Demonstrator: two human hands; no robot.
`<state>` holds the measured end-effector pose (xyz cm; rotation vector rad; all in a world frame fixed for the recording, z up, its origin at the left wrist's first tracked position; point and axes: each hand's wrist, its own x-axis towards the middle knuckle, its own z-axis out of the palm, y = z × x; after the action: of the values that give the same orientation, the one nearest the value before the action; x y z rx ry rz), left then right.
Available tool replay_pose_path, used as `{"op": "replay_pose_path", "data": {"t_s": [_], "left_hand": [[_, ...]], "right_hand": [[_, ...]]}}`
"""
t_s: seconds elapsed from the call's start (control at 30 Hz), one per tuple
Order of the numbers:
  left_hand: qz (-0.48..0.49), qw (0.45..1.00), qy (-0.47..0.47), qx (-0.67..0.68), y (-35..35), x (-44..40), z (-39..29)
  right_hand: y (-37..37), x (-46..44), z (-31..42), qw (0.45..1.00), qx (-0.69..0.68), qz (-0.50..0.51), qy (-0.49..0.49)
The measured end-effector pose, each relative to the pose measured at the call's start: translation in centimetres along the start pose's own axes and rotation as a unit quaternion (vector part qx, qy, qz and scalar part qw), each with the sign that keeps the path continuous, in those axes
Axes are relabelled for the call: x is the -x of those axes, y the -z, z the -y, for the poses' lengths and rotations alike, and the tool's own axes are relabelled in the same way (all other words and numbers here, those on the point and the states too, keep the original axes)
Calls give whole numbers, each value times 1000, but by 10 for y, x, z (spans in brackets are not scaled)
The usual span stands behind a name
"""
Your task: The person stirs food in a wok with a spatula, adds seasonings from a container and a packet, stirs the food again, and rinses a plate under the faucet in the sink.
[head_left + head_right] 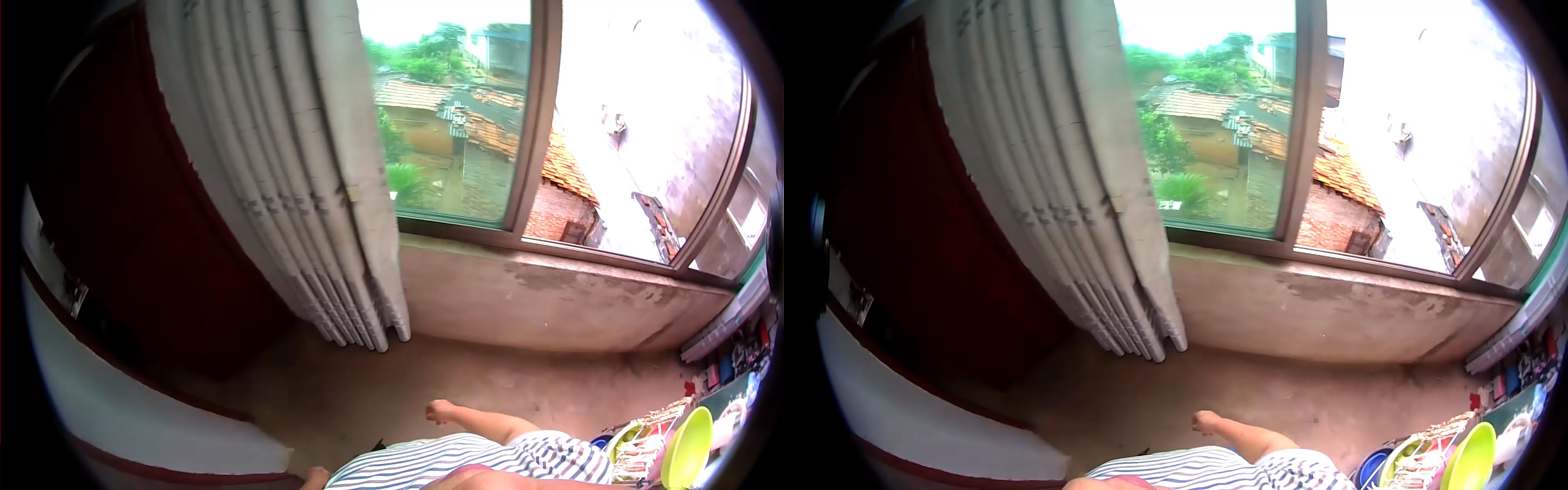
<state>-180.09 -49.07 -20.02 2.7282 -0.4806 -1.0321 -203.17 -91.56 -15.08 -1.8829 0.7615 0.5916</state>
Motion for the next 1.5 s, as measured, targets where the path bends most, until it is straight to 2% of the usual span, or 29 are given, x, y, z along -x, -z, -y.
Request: {"op": "replay_pose_path", "data": {"t_s": [0.07,0.13,0.2,0.23,0.3,0.37,0.4,0.43,0.47,0.53,0.57,0.6,0.63,0.67,0.7,0.73,0.77,0.8,0.9,0.97,1.0,1.07,1.1,1.13,1.2,1.33,1.4,1.47,1.5], "left_hand": [[-25,1000,-7,15,10,-19,16],[-18,998,27,56,52,-22,-14],[-94,988,44,115,81,-32,-23],[-119,985,49,117,87,-59,-12],[-133,976,64,160,102,-81,-6],[-117,961,83,236,154,-81,-29],[-106,959,99,243,157,-105,-16],[-159,957,111,215,145,-141,8],[-115,960,108,233,174,-134,1],[-171,944,111,259,207,-139,7],[-182,935,134,274,200,-165,35],[-168,931,80,315,179,-205,78],[-156,923,21,352,175,-230,103],[-169,918,34,356,198,-229,97],[-211,914,121,324,226,-223,78],[-247,900,210,291,255,-217,60],[-254,891,225,302,275,-218,56],[-241,894,224,303,293,-221,56],[-257,880,222,332,314,-244,77],[-255,870,228,354,334,-262,97],[-283,842,232,397,345,-268,105],[-335,801,226,442,367,-295,130],[-354,778,183,486,384,-308,144],[-346,784,190,479,406,-319,160],[-449,743,178,464,418,-365,193],[-386,729,175,538,554,-351,218],[-434,672,155,580,596,-352,234],[-471,672,154,551,617,-355,256],[-492,650,142,561,626,-354,263]], "right_hand": [[-10,-21,61,996,48,32,75],[2,-39,119,986,121,60,99],[0,-77,159,967,199,90,128],[3,-114,171,909,351,127,187],[7,-188,179,834,475,126,250],[16,-244,203,858,433,92,261],[28,-246,231,922,326,112,177],[36,-249,264,953,250,129,115],[39,-257,289,959,229,139,97],[25,-317,317,905,331,141,226],[24,-348,336,854,384,97,337],[25,-365,367,842,395,113,349],[22,-383,399,855,376,183,306],[17,-399,433,863,352,250,262],[12,-419,468,853,361,259,273],[7,-439,497,816,393,267,330],[1,-456,523,772,425,276,383],[-21,-495,543,759,436,288,388],[-50,-488,697,743,470,240,412],[-89,-491,796,703,444,212,513],[-110,-497,840,673,418,194,578],[-154,-488,930,619,448,177,621],[-178,-489,957,612,447,179,627],[-206,-490,992,601,452,163,638],[-250,-492,1059,581,455,146,658],[-321,-500,1156,514,491,99,696],[-349,-526,1199,437,509,60,739],[-367,-560,1229,339,585,15,737],[-373,-583,1235,250,631,-17,734]]}}
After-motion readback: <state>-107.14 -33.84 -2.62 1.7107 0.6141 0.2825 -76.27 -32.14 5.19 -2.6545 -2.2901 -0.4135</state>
